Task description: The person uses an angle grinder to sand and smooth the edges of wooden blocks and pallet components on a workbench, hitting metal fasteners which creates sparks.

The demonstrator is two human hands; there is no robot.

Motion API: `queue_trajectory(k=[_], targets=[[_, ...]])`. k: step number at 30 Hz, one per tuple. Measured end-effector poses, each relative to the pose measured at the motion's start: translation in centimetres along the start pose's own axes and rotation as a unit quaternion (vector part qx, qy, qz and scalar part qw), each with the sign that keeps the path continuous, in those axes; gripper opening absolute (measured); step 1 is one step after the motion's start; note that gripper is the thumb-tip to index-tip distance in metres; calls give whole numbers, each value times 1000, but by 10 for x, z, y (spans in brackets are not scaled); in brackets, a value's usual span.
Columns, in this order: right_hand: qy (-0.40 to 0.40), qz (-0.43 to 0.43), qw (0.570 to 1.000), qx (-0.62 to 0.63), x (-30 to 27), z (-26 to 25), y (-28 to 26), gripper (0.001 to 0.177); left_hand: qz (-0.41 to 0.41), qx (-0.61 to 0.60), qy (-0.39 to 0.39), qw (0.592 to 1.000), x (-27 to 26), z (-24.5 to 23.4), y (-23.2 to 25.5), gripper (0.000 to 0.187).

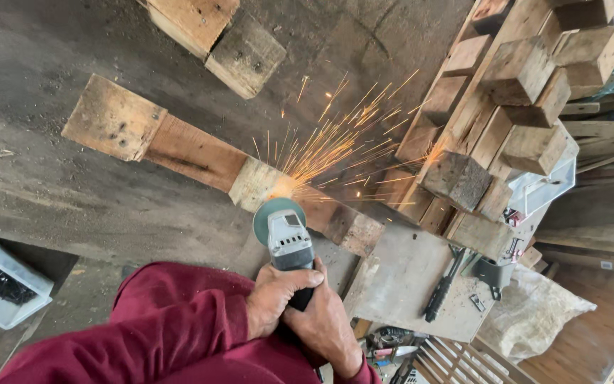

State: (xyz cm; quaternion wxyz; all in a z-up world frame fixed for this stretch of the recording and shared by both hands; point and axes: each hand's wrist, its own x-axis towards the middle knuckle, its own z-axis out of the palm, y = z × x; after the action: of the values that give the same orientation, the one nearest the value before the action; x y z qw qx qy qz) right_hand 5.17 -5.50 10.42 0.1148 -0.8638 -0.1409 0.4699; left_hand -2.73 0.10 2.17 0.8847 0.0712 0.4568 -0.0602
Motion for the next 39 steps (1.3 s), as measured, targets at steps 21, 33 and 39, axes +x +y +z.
queue_trajectory(k=[21, 33, 39], targets=[[15, -83, 996, 35, 1, -4, -4, 96, 32, -25, -16, 999, 6, 2, 0, 30], [14, -17, 1000, -8, 11, -11, -6, 90, 34, -21, -25, 999, 12, 5, 4, 35], [34, -84, 996, -19, 2, -16, -16, 84, 9, -15, -44, 999, 11, 7, 5, 37]])
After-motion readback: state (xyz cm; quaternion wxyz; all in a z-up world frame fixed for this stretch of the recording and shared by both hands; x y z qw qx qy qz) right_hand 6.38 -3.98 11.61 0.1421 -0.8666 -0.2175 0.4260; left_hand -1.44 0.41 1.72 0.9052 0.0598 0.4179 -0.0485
